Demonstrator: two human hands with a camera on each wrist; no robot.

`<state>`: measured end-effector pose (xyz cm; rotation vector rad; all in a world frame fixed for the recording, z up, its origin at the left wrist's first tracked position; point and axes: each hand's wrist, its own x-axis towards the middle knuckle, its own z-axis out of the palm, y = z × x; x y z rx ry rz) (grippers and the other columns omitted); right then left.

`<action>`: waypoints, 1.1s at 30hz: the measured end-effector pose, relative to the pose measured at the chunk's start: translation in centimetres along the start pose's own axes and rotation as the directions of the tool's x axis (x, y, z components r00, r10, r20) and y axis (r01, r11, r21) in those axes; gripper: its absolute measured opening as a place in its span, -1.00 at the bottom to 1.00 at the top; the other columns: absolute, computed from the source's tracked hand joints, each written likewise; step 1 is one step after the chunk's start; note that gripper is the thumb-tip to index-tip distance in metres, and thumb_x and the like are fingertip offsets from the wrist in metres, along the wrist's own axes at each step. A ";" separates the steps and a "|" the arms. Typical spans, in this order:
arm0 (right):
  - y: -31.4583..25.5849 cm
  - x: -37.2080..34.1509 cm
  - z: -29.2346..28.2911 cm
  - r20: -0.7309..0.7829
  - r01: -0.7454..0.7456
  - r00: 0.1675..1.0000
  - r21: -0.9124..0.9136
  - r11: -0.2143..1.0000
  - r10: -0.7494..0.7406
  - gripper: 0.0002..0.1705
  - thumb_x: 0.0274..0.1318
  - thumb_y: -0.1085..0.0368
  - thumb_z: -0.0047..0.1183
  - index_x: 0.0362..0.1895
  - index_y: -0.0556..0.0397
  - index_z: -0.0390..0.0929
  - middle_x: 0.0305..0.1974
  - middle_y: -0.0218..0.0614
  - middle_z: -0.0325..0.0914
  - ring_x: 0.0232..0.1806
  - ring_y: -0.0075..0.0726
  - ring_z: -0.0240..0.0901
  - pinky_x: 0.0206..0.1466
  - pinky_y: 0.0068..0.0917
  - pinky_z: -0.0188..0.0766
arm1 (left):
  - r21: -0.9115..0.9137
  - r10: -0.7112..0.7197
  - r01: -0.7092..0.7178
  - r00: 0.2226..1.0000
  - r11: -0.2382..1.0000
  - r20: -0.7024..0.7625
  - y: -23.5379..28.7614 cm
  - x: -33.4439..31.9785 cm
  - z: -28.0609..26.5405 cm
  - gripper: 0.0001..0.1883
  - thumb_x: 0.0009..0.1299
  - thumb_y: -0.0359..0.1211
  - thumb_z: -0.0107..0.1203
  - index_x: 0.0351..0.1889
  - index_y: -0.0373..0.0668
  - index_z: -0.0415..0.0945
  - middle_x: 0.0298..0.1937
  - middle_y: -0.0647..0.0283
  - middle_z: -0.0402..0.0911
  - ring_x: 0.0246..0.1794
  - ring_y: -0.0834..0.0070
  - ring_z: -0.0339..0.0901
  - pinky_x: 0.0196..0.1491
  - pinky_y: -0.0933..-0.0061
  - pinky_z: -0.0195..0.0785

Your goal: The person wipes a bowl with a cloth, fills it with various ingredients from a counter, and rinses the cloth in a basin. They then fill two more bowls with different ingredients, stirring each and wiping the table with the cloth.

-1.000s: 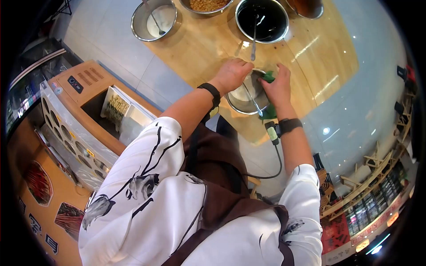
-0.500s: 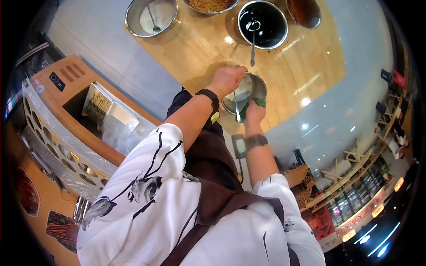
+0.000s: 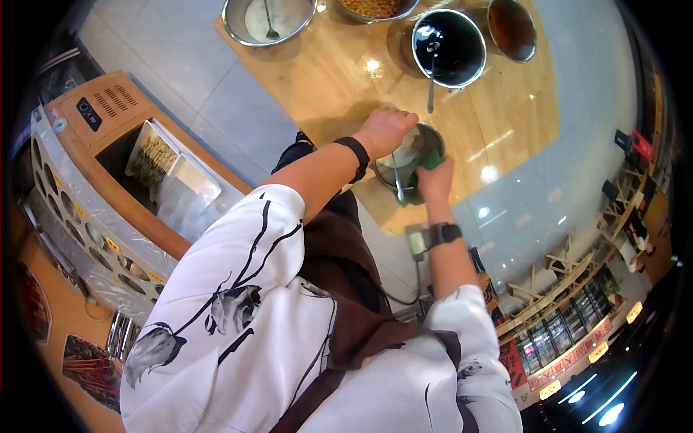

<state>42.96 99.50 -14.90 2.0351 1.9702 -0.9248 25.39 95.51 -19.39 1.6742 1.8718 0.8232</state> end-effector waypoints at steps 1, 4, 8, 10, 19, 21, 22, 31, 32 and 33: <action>-0.7 0.9 -0.2 -0.038 0.179 0.980 -0.239 0.954 -0.193 -0.29 -0.31 0.40 0.18 0.06 0.13 0.21 -0.01 0.00 0.30 -0.01 0.03 0.33 -0.03 -0.27 0.36 | 0.015 0.052 -0.052 0.998 0.999 -0.026 -0.3 0.1 0.0 -0.87 0.13 -0.44 -0.06 -0.34 -0.08 0.40 -0.39 0.26 0.56 -0.30 0.28 0.53 -0.14 0.33 0.32; -4.1 3.0 -2.2 0.121 0.516 0.844 -0.452 0.728 -0.523 -0.37 -0.31 0.36 0.18 -0.01 0.04 0.29 -0.06 -0.12 0.37 -0.09 0.06 0.36 -0.12 -0.13 0.37 | 0.052 0.081 -0.085 0.993 0.995 0.088 -0.6 0.6 0.4 -0.87 0.12 -0.43 -0.05 -0.35 -0.08 0.40 -0.42 0.26 0.56 -0.30 0.28 0.54 -0.09 0.32 0.27; -5.6 5.1 -2.2 0.259 0.624 0.771 -0.485 0.612 -0.581 -0.55 -0.27 0.29 0.18 -0.16 -0.02 0.42 -0.18 -0.19 0.44 -0.16 0.00 0.38 -0.18 -0.08 0.38 | 0.004 0.126 -0.127 0.992 0.992 0.018 -0.7 1.0 0.4 -0.87 0.04 -0.49 -0.01 -0.41 -0.14 0.37 -0.51 0.23 0.52 -0.38 0.22 0.49 -0.18 0.31 0.31; -5.6 4.8 -2.1 0.168 0.420 0.907 -0.424 0.803 -0.386 -0.70 -0.22 0.20 0.15 -0.32 0.04 0.52 -0.30 -0.16 0.52 -0.20 0.03 0.42 -0.22 -0.12 0.39 | -0.074 0.057 -0.051 0.995 0.996 0.083 -0.5 1.1 0.3 -0.93 0.10 -0.47 -0.02 -0.45 -0.13 0.36 -0.49 0.20 0.52 -0.39 0.18 0.48 -0.24 0.27 0.32; 1.4 -2.8 5.4 0.204 -0.452 0.819 0.805 0.384 0.537 -0.65 -0.17 0.41 0.16 -0.22 0.35 0.49 -0.31 -0.16 0.53 -0.35 -0.22 0.48 -0.29 -0.31 0.38 | -0.329 -0.252 0.214 0.965 0.920 -0.076 0.9 -0.8 1.8 -0.84 0.23 -0.42 -0.03 -0.25 -0.07 0.51 -0.35 0.13 0.55 -0.27 0.12 0.48 -0.22 0.24 0.36; -0.3 -3.6 5.8 0.172 -0.498 0.714 0.806 0.319 0.679 -0.64 -0.18 0.43 0.16 -0.22 0.37 0.46 -0.31 -0.16 0.53 -0.33 -0.23 0.47 -0.28 -0.33 0.37 | -0.374 -0.292 0.236 0.951 0.897 -0.101 1.3 -1.3 1.8 -0.83 0.23 -0.43 -0.03 -0.23 -0.08 0.50 -0.31 0.12 0.54 -0.25 0.11 0.47 -0.19 0.24 0.35; -0.3 -3.5 5.9 0.225 -0.497 0.721 0.827 0.263 0.655 -0.64 -0.18 0.43 0.15 -0.22 0.38 0.45 -0.29 -0.15 0.52 -0.33 -0.22 0.47 -0.28 -0.33 0.37 | -0.416 -0.329 0.252 0.936 0.874 -0.124 1.3 -1.6 1.6 -0.81 0.22 -0.44 -0.03 -0.21 -0.09 0.49 -0.28 0.11 0.53 -0.22 0.11 0.46 -0.17 0.23 0.35; -0.4 4.3 -0.5 0.200 0.131 0.974 -0.102 0.986 -0.109 -0.64 -0.21 0.21 0.08 -0.30 0.19 0.55 -0.34 0.18 0.50 -0.24 0.14 0.47 -0.20 -0.15 0.39 | 0.088 -0.138 0.120 0.960 0.989 0.245 0.7 0.7 -0.7 -0.74 0.09 -0.37 0.07 -0.25 -0.21 0.44 -0.23 0.05 0.48 -0.17 0.08 0.44 -0.14 0.17 0.32; -1.1 4.6 -0.8 0.202 0.245 0.954 -0.104 0.964 -0.221 -0.64 -0.21 0.20 0.07 -0.30 0.18 0.55 -0.32 0.18 0.50 -0.23 0.16 0.46 -0.19 -0.13 0.39 | 0.007 -0.122 0.125 0.957 0.992 0.263 0.7 1.5 -0.2 -0.73 0.08 -0.41 0.07 -0.21 -0.20 0.47 -0.21 0.05 0.51 -0.17 0.10 0.46 -0.14 0.20 0.34; -1.1 4.7 -0.5 0.197 0.240 0.956 -0.100 0.966 -0.217 -0.64 -0.21 0.20 0.07 -0.30 0.18 0.55 -0.32 0.18 0.50 -0.23 0.16 0.46 -0.19 -0.13 0.39 | 0.008 -0.116 0.118 0.957 0.993 0.267 0.5 2.0 0.0 -0.73 0.08 -0.41 0.07 -0.21 -0.20 0.47 -0.21 0.05 0.51 -0.17 0.10 0.46 -0.14 0.20 0.34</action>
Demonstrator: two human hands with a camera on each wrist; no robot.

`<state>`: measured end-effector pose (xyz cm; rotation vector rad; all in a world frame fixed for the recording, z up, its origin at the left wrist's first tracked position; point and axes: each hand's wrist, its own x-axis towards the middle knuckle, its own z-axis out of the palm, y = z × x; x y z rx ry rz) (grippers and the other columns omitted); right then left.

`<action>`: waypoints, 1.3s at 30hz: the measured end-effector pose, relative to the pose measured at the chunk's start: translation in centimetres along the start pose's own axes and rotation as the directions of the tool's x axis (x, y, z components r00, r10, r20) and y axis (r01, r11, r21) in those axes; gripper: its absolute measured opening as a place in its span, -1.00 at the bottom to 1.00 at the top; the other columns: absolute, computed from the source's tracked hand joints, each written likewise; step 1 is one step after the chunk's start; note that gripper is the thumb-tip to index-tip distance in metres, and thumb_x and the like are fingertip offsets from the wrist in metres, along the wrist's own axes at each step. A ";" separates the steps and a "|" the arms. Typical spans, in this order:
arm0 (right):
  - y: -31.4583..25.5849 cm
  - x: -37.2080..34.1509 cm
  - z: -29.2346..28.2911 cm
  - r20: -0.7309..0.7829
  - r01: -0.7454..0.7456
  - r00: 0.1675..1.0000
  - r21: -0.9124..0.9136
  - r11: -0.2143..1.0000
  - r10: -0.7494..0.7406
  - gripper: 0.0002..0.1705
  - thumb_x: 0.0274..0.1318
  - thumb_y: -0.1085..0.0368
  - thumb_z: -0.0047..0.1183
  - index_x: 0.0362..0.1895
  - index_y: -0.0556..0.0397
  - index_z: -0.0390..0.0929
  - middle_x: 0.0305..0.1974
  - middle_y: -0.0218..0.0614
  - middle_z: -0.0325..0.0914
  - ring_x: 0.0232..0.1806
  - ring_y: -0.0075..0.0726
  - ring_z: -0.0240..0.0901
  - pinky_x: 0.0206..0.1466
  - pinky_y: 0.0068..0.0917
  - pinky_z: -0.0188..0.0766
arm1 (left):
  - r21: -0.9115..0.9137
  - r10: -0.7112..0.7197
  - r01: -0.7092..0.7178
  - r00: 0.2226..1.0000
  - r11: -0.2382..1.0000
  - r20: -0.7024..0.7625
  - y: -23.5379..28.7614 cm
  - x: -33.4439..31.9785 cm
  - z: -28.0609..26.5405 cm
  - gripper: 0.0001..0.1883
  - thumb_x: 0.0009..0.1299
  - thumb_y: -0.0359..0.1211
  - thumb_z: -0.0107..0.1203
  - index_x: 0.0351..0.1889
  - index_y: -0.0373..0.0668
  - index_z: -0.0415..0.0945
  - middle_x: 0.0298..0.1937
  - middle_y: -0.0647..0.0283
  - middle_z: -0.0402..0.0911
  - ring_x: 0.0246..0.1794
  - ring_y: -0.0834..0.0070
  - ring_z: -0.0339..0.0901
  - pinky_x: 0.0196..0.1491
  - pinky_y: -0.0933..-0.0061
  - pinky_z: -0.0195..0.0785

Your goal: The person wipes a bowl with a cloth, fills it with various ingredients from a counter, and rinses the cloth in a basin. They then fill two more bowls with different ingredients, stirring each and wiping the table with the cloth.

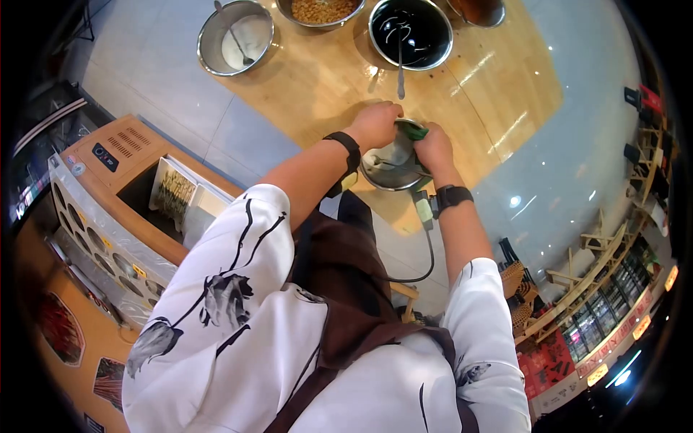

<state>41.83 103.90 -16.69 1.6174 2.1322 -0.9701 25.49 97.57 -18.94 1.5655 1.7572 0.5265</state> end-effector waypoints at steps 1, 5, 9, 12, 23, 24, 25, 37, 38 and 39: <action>0.2 0.0 0.5 -0.071 -0.036 0.997 0.021 0.999 0.038 -0.66 -0.20 0.20 0.06 -0.32 0.18 0.55 -0.33 0.17 0.50 -0.23 0.17 0.46 -0.19 -0.11 0.38 | -0.152 -0.080 0.076 0.997 0.985 -0.023 0.0 0.4 0.4 -0.74 0.08 -0.43 0.07 -0.22 -0.19 0.49 -0.21 0.06 0.53 -0.18 0.12 0.48 -0.14 0.22 0.35; 1.4 -2.3 2.4 -0.146 -0.281 0.943 0.132 0.951 0.299 -0.68 -0.19 0.19 0.05 -0.36 0.18 0.54 -0.36 0.15 0.51 -0.24 0.19 0.46 -0.19 -0.10 0.37 | -0.415 -0.249 0.199 0.966 0.888 -0.071 0.5 -1.1 2.3 -0.77 0.11 -0.47 0.10 -0.24 -0.16 0.56 -0.23 0.08 0.58 -0.20 0.16 0.51 -0.15 0.33 0.38; 3.0 -5.9 6.3 0.045 -0.466 0.821 0.627 0.624 0.569 -0.66 -0.14 0.35 0.13 -0.26 0.35 0.49 -0.37 -0.09 0.54 -0.44 -0.17 0.50 -0.38 -0.30 0.42 | -0.578 -0.421 0.247 0.888 0.778 -0.187 0.7 -4.1 4.2 -0.78 0.14 -0.51 0.09 -0.22 -0.19 0.55 -0.22 0.07 0.58 -0.19 0.23 0.53 -0.14 0.38 0.37; 0.0 -8.5 8.6 0.255 -0.398 0.636 0.917 0.027 0.728 -0.72 -0.11 0.40 0.11 -0.26 0.32 0.49 -0.33 -0.11 0.54 -0.35 -0.16 0.49 -0.31 -0.29 0.38 | -0.763 -0.592 0.218 0.766 0.608 -0.252 1.2 -6.1 6.8 -0.75 0.17 -0.56 0.05 -0.17 -0.23 0.51 -0.20 0.08 0.57 -0.16 0.29 0.53 -0.11 0.39 0.36; -0.7 -4.2 3.3 0.090 -0.233 0.967 -0.080 0.969 0.240 -0.74 -0.17 0.29 0.02 -0.32 0.12 0.57 -0.36 0.07 0.54 -0.26 0.10 0.50 -0.18 -0.17 0.41 | -0.268 0.003 -0.040 0.991 0.963 -0.137 -0.4 -3.7 0.7 -0.66 0.06 -0.52 0.07 -0.14 -0.22 0.49 -0.17 0.02 0.54 -0.11 0.14 0.47 -0.04 0.31 0.33; -1.1 -3.7 3.1 0.097 -0.230 0.967 -0.075 0.970 0.237 -0.74 -0.17 0.29 0.02 -0.32 0.12 0.57 -0.36 0.07 0.54 -0.26 0.10 0.50 -0.18 -0.17 0.41 | -0.262 -0.001 -0.034 0.991 0.964 -0.133 -0.4 -2.8 0.4 -0.66 0.06 -0.52 0.07 -0.14 -0.22 0.49 -0.17 0.02 0.54 -0.11 0.14 0.47 -0.04 0.31 0.33; -1.4 -3.1 3.0 0.087 -0.168 0.981 -0.073 0.983 0.174 -0.74 -0.19 0.28 0.04 -0.36 0.15 0.57 -0.38 0.07 0.53 -0.28 0.12 0.49 -0.22 -0.17 0.40 | -0.176 0.037 -0.021 0.995 0.984 0.088 -0.2 -1.7 0.4 -0.65 0.04 -0.52 0.06 -0.14 -0.19 0.50 -0.17 0.04 0.54 -0.10 0.12 0.46 -0.03 0.29 0.32; 0.0 -9.8 9.7 0.328 -0.472 0.722 0.877 0.087 0.609 -0.76 -0.14 0.40 0.09 -0.33 0.30 0.50 -0.37 -0.13 0.54 -0.36 -0.19 0.49 -0.30 -0.31 0.38 | -0.686 -0.526 0.276 0.831 0.673 -0.181 0.2 -7.7 4.5 -0.74 0.19 -0.55 0.03 -0.14 -0.25 0.52 -0.19 0.09 0.59 -0.15 0.31 0.54 -0.08 0.45 0.36; -0.5 -10.1 10.4 0.337 -0.392 0.670 0.917 -0.069 0.662 -0.74 -0.16 0.45 0.10 -0.29 0.30 0.50 -0.34 -0.15 0.52 -0.35 -0.20 0.47 -0.30 -0.32 0.38 | -0.777 -0.642 0.294 0.746 0.557 -0.178 0.1 -8.1 5.3 -0.74 0.22 -0.56 0.00 -0.12 -0.26 0.50 -0.19 0.09 0.59 -0.14 0.35 0.53 -0.07 0.48 0.35; -1.1 -10.2 10.7 0.335 -0.390 0.672 0.918 -0.068 0.660 -0.74 -0.16 0.45 0.10 -0.29 0.30 0.50 -0.34 -0.15 0.52 -0.35 -0.20 0.47 -0.30 -0.32 0.38 | -0.863 -0.692 0.230 0.700 0.450 -0.174 0.5 -8.4 5.7 -0.73 0.25 -0.57 -0.03 -0.07 -0.29 0.46 -0.17 0.12 0.58 -0.15 0.40 0.53 -0.06 0.51 0.34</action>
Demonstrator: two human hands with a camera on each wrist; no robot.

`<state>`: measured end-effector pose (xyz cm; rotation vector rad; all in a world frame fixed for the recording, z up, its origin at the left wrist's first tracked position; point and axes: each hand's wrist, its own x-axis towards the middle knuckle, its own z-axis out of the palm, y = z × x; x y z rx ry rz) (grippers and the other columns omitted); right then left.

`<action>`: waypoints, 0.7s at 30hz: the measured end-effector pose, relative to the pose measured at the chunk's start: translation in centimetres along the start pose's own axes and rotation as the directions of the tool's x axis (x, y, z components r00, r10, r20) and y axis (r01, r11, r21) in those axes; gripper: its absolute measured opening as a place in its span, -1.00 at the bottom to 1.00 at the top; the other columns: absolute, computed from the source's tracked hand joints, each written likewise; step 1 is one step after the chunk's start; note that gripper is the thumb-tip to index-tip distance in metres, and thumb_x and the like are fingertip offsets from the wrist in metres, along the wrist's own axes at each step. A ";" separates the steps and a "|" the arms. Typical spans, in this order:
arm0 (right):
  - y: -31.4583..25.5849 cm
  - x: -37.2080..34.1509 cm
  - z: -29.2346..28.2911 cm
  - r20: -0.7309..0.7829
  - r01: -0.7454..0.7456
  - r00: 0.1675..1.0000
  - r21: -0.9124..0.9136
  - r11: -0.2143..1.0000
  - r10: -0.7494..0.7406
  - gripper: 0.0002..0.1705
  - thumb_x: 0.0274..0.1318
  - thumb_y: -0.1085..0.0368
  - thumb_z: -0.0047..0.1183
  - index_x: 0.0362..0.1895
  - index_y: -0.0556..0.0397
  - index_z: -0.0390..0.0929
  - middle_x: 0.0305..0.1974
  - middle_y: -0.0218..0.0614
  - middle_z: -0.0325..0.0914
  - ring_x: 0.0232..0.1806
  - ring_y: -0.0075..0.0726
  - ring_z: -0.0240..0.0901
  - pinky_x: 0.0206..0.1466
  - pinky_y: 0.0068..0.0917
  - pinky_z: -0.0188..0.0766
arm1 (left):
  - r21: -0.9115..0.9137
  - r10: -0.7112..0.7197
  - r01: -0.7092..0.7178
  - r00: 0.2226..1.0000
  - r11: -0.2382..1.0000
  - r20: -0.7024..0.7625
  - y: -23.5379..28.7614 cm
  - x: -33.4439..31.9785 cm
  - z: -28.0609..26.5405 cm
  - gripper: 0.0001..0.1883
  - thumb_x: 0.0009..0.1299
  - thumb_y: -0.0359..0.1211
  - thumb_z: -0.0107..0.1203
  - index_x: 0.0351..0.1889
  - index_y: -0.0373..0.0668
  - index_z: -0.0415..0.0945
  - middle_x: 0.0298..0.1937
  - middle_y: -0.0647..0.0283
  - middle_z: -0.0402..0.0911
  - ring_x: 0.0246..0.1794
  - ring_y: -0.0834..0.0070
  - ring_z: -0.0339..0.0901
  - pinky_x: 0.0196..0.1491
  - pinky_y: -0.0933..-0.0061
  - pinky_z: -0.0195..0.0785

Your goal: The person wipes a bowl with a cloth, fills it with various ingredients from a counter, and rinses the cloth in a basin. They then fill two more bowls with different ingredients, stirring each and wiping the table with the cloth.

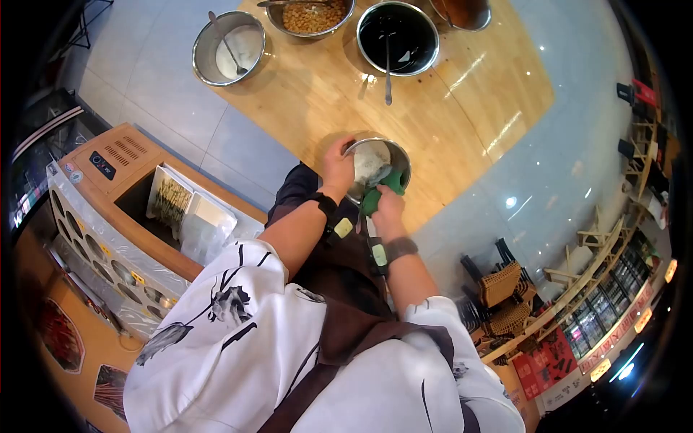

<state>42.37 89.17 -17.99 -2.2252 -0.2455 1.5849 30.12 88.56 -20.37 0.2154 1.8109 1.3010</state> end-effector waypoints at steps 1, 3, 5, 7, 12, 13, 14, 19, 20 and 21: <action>0.3 -0.5 0.4 -0.042 -0.022 0.999 0.067 0.998 0.024 -0.73 -0.18 0.46 0.11 -0.28 0.30 0.50 -0.35 -0.16 0.52 -0.34 -0.21 0.47 -0.30 -0.32 0.38 | 0.001 0.005 -0.005 1.000 1.000 0.000 -0.2 -0.3 -0.1 -0.73 0.25 -0.57 -0.03 -0.07 -0.29 0.46 -0.17 0.12 0.58 -0.15 0.40 0.53 -0.06 0.51 0.34; 0.1 -0.8 0.8 -0.072 -0.039 0.996 0.144 0.989 0.050 -0.72 -0.19 0.47 0.13 -0.27 0.29 0.50 -0.36 -0.17 0.52 -0.33 -0.22 0.47 -0.29 -0.33 0.38 | 0.009 -0.001 0.001 0.999 1.000 -0.046 -0.1 -0.4 -0.4 -0.72 0.26 -0.58 -0.04 -0.04 -0.30 0.44 -0.16 0.15 0.57 -0.15 0.42 0.51 -0.05 0.52 0.33; -0.7 -0.4 0.4 -0.029 0.110 0.993 -0.105 0.988 -0.113 -0.64 -0.15 0.47 0.11 -0.17 0.32 0.42 -0.28 -0.12 0.49 -0.31 -0.14 0.48 -0.30 -0.27 0.43 | 0.087 0.040 -0.034 0.997 0.996 -0.069 0.5 0.1 -1.0 -0.75 0.24 -0.55 -0.03 -0.11 -0.32 0.47 -0.19 0.07 0.58 -0.14 0.30 0.53 -0.05 0.44 0.34; -3.0 -0.1 0.0 0.026 0.225 0.974 -0.271 0.936 -0.227 -0.69 -0.19 0.45 0.12 -0.25 0.32 0.47 -0.34 -0.09 0.53 -0.34 -0.12 0.49 -0.28 -0.29 0.42 | 0.558 -0.086 -0.048 0.974 0.828 0.212 3.0 1.3 -2.5 -0.71 0.21 -0.48 0.02 -0.08 -0.32 0.45 -0.13 -0.01 0.55 -0.09 0.24 0.51 -0.04 0.35 0.34; -8.0 2.5 1.9 0.548 0.630 0.751 -0.761 0.151 -0.369 -0.65 -0.22 0.27 0.07 -0.25 0.17 0.55 -0.39 0.10 0.52 -0.27 0.10 0.49 -0.22 -0.21 0.40 | 0.869 -0.368 -0.355 0.801 0.345 0.473 7.0 5.5 -2.4 -0.60 0.30 -0.10 -0.10 -0.30 -0.27 0.57 -0.29 -0.09 0.57 -0.22 0.03 0.52 -0.13 0.15 0.36; -8.5 2.5 2.4 0.556 0.638 0.745 -0.755 0.151 -0.368 -0.65 -0.22 0.27 0.07 -0.25 0.17 0.55 -0.39 0.10 0.52 -0.27 0.10 0.49 -0.22 -0.21 0.40 | 0.873 -0.365 -0.349 0.806 0.342 0.466 7.1 5.8 -2.5 -0.60 0.30 -0.10 -0.10 -0.30 -0.27 0.57 -0.29 -0.09 0.57 -0.22 0.03 0.52 -0.13 0.15 0.36; -8.9 2.5 2.7 0.565 0.639 0.747 -0.756 0.143 -0.350 -0.66 -0.21 0.26 0.07 -0.27 0.18 0.55 -0.38 0.09 0.52 -0.28 0.10 0.49 -0.22 -0.21 0.40 | 0.844 -0.345 -0.406 0.782 0.351 0.520 7.1 5.9 -2.6 -0.58 0.31 -0.09 -0.11 -0.29 -0.29 0.56 -0.29 -0.09 0.56 -0.24 0.03 0.52 -0.15 0.14 0.37; -8.2 1.7 2.6 0.529 0.602 0.799 -0.714 0.358 -0.287 -0.70 -0.21 0.30 0.07 -0.32 0.22 0.53 -0.41 0.05 0.54 -0.33 0.03 0.52 -0.26 -0.25 0.40 | 0.743 -0.168 -0.400 0.812 0.537 0.559 3.9 4.5 -4.6 -0.53 0.36 -0.10 -0.15 -0.33 -0.40 0.52 -0.38 -0.11 0.56 -0.41 0.08 0.55 -0.35 0.16 0.40; -7.8 1.1 2.3 0.479 0.537 0.842 -0.700 0.471 -0.249 -0.71 -0.20 0.33 0.08 -0.32 0.25 0.52 -0.42 -0.04 0.54 -0.37 -0.07 0.50 -0.29 -0.28 0.39 | 0.677 -0.179 -0.208 0.872 0.706 0.455 4.8 3.3 -5.1 -0.54 0.38 -0.11 -0.16 -0.37 -0.40 0.50 -0.46 -0.08 0.53 -0.47 0.13 0.54 -0.46 0.20 0.39; -7.6 0.6 2.1 0.431 0.463 0.880 -0.676 0.574 -0.202 -0.72 -0.18 0.35 0.09 -0.32 0.28 0.51 -0.43 -0.13 0.54 -0.40 -0.17 0.49 -0.32 -0.32 0.37 | 0.549 -0.214 -0.013 0.912 0.836 0.349 5.6 2.2 -5.3 -0.53 0.39 -0.12 -0.17 -0.41 -0.40 0.49 -0.53 -0.05 0.50 -0.54 0.18 0.53 -0.56 0.24 0.38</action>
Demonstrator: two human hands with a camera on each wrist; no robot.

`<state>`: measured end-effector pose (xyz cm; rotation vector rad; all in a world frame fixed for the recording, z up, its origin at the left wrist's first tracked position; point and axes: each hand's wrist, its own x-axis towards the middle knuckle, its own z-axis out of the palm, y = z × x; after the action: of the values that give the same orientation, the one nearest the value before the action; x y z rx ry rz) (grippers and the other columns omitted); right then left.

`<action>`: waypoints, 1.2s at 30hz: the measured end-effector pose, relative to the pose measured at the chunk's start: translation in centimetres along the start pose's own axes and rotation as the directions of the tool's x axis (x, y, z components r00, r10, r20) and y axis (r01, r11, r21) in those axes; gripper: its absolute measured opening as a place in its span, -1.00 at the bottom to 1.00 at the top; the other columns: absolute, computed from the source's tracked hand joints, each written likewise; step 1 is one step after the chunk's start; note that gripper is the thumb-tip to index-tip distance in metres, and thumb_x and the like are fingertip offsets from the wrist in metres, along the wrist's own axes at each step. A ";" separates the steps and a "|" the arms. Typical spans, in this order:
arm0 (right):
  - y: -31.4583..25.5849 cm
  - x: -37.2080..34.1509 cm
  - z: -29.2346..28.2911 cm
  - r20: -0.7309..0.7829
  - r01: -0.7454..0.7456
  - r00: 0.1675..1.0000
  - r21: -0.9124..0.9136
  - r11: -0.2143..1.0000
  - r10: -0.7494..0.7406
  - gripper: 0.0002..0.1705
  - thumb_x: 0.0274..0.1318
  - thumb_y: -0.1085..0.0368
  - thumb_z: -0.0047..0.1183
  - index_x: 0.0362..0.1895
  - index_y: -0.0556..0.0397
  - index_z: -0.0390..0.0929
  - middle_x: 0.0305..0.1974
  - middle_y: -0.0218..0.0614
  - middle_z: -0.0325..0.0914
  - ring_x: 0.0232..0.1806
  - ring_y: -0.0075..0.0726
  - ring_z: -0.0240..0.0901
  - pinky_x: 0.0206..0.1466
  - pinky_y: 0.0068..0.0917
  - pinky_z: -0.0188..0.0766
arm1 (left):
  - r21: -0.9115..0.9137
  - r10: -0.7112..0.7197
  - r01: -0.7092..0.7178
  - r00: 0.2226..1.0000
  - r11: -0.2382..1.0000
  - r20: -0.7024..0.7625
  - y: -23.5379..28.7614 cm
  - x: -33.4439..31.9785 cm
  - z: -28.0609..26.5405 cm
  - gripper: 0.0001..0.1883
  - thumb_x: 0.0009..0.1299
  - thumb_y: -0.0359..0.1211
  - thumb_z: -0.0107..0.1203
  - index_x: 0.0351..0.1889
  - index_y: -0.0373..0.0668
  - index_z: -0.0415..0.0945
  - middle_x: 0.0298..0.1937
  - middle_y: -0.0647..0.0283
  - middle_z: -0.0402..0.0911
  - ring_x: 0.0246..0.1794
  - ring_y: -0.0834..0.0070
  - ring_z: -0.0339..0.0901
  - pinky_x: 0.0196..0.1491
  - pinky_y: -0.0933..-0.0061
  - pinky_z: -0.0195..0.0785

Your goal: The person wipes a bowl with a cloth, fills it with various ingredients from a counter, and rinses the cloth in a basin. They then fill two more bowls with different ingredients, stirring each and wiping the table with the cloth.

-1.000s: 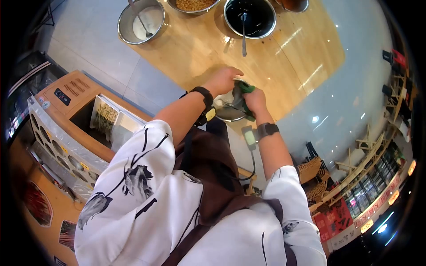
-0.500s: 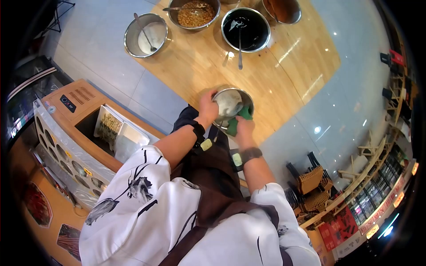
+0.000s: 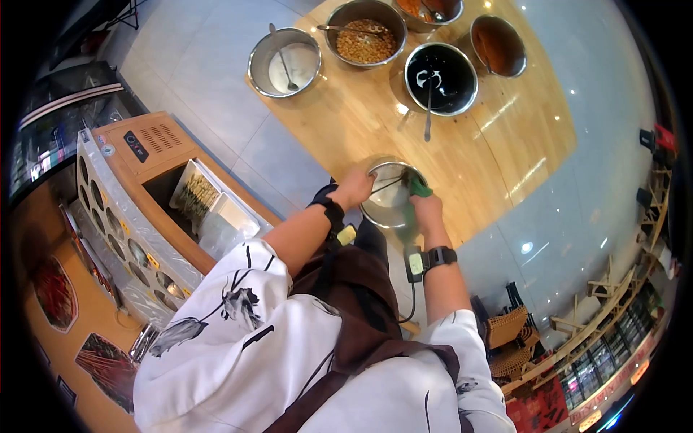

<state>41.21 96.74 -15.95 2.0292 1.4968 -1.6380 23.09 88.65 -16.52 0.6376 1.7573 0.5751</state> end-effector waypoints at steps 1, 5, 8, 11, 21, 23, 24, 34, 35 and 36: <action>-0.3 -0.4 0.3 0.004 0.008 1.000 -0.002 1.000 -0.008 -0.72 -0.18 0.35 0.09 -0.32 0.28 0.51 -0.43 -0.13 0.54 -0.40 -0.17 0.49 -0.32 -0.32 0.37 | -0.105 -0.108 0.105 0.994 0.989 -0.015 -0.9 0.0 0.7 -0.59 0.40 -0.16 -0.17 -0.34 -0.39 0.45 -0.55 0.04 0.46 -0.60 0.27 0.49 -0.67 0.32 0.33; 1.6 -1.7 3.8 0.031 -0.202 0.975 0.552 0.809 0.222 -0.76 -0.12 0.41 0.07 -0.27 0.22 0.48 -0.40 -0.24 0.51 -0.38 -0.23 0.48 -0.32 -0.34 0.40 | -0.588 -0.332 0.243 0.942 0.772 -0.046 -2.6 -0.8 3.1 -0.62 0.39 -0.21 -0.19 0.03 -0.29 0.31 -0.19 -0.04 0.48 -0.28 0.12 0.48 -0.35 0.15 0.36; 0.2 -2.3 6.8 0.069 -0.175 0.976 0.805 0.566 0.204 -0.77 -0.11 0.46 0.08 -0.26 0.23 0.48 -0.35 -0.27 0.51 -0.34 -0.28 0.49 -0.29 -0.39 0.42 | -0.820 -0.474 0.250 0.880 0.515 -0.029 -5.4 1.1 4.8 -0.59 0.37 -0.19 -0.14 0.08 -0.27 0.26 -0.20 0.02 0.46 -0.32 0.17 0.48 -0.37 0.20 0.38; -0.9 -2.2 7.9 0.152 -0.202 0.978 0.849 0.489 0.140 -0.73 -0.08 0.44 0.11 -0.22 0.24 0.47 -0.27 -0.27 0.51 -0.32 -0.31 0.49 -0.25 -0.40 0.43 | -0.489 -0.355 0.310 0.935 0.815 0.001 -6.1 1.6 1.2 -0.54 0.36 -0.18 -0.11 0.11 -0.28 0.22 -0.19 0.02 0.47 -0.25 0.22 0.49 -0.33 0.28 0.42; -2.4 -4.9 4.2 0.315 -0.143 0.943 0.672 0.727 -0.105 -0.63 -0.05 0.37 0.14 -0.09 0.18 0.43 -0.23 -0.27 0.52 -0.25 -0.35 0.49 -0.17 -0.42 0.44 | -0.839 -0.244 0.216 0.964 0.499 0.103 -3.0 2.3 -6.0 -0.46 0.39 0.05 -0.21 0.15 -0.14 0.24 0.06 0.13 0.43 -0.07 0.29 0.49 -0.10 0.30 0.46; -0.7 -5.1 3.4 0.316 -0.138 0.944 0.640 0.756 -0.095 -0.62 -0.05 0.37 0.14 -0.09 0.18 0.43 -0.22 -0.27 0.52 -0.24 -0.34 0.49 -0.16 -0.42 0.44 | -0.852 -0.201 0.159 0.978 0.498 0.065 -2.5 1.8 -7.7 -0.45 0.40 0.03 -0.20 0.18 -0.16 0.21 0.12 0.11 0.35 -0.01 0.29 0.45 -0.04 0.30 0.42; 0.0 -5.3 2.9 0.323 -0.145 0.943 0.608 0.781 -0.076 -0.62 -0.06 0.37 0.14 -0.09 0.18 0.43 -0.22 -0.26 0.52 -0.23 -0.33 0.49 -0.15 -0.42 0.44 | -0.861 -0.168 0.110 0.985 0.496 0.029 -2.3 1.2 -8.7 -0.44 0.40 0.00 -0.19 0.20 -0.18 0.17 0.18 0.09 0.28 0.05 0.28 0.40 0.02 0.29 0.38; 4.2 -5.8 0.6 0.455 -0.058 0.880 0.386 0.921 -0.135 -0.56 0.11 0.15 0.02 -0.03 0.23 0.39 -0.18 -0.17 0.51 -0.22 -0.20 0.50 -0.16 -0.33 0.46 | -0.862 -0.260 -0.226 0.892 0.454 -0.370 -8.9 -13.8 -12.4 -0.54 0.36 -0.18 -0.04 0.11 -0.27 0.23 0.03 0.11 0.38 -0.07 0.30 0.48 -0.13 0.34 0.44; 4.6 -5.5 0.5 0.495 -0.088 0.861 0.365 0.927 -0.113 -0.54 0.12 0.12 0.01 -0.01 0.21 0.38 -0.16 -0.18 0.50 -0.19 -0.20 0.49 -0.13 -0.32 0.45 | -0.854 -0.306 -0.241 0.860 0.461 -0.408 -10.2 -16.3 -11.9 -0.57 0.35 -0.22 -0.04 0.10 -0.27 0.25 0.00 0.13 0.40 -0.10 0.32 0.49 -0.14 0.35 0.45; 5.0 -5.3 0.3 0.538 -0.121 0.839 0.329 0.936 -0.081 -0.52 0.14 0.10 -0.01 0.02 0.20 0.37 -0.15 -0.18 0.49 -0.17 -0.20 0.48 -0.09 -0.31 0.44 | -0.851 -0.364 -0.251 0.821 0.462 -0.440 -11.4 -18.9 -11.2 -0.59 0.35 -0.25 -0.05 0.08 -0.28 0.26 -0.04 0.14 0.43 -0.14 0.33 0.51 -0.16 0.36 0.45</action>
<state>45.17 90.91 -14.05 1.4795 1.0252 -2.3507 15.10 66.84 -7.99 -0.4384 1.6556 1.6421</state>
